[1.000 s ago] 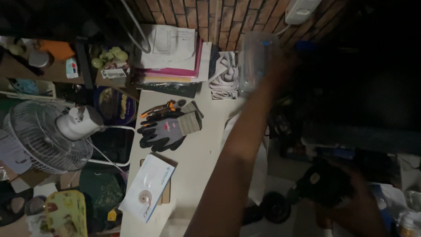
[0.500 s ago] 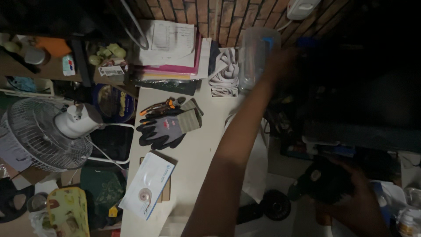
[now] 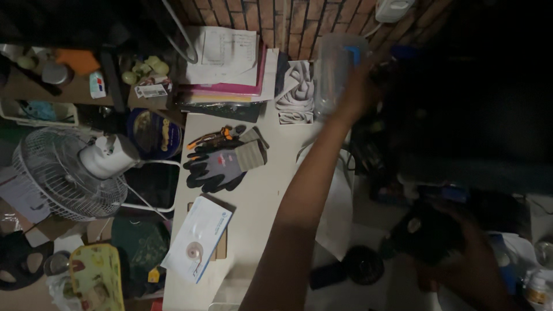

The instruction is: The person picks up and moves various items on a cluttered desk, including a computer mouse, a small green fan, scissors, and several small boxes, placing some into a white plastic bin.

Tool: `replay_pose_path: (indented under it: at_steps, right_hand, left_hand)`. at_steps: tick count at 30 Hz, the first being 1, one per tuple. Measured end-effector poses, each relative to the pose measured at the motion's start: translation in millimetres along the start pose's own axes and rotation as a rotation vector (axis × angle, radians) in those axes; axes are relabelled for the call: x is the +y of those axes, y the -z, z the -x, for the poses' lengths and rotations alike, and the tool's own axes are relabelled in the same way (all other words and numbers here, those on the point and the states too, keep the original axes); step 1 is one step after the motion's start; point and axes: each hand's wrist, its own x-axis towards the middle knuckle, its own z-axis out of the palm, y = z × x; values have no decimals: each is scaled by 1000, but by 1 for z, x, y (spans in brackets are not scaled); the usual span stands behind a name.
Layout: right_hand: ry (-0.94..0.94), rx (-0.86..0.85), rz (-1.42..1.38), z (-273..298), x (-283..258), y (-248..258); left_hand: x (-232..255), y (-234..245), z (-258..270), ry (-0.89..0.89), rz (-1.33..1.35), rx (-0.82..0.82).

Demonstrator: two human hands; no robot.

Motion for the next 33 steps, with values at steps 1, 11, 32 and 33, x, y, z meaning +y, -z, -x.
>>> replay_pose_path:
  at_steps: [1,11,32,33]
  right_hand:
    - [1,1,-1,0,0,0]
    - [-39,14,-44,14,-32,5]
    - [75,8,177,38,-18,6]
    - [75,9,172,38,-17,6]
  left_hand:
    - [12,4,-4,-2,-1,-1]
    - [96,57,2,71,-11,245]
    - [220,169,113,404,-91,482]
    - [223,176,119,458,-43,471]
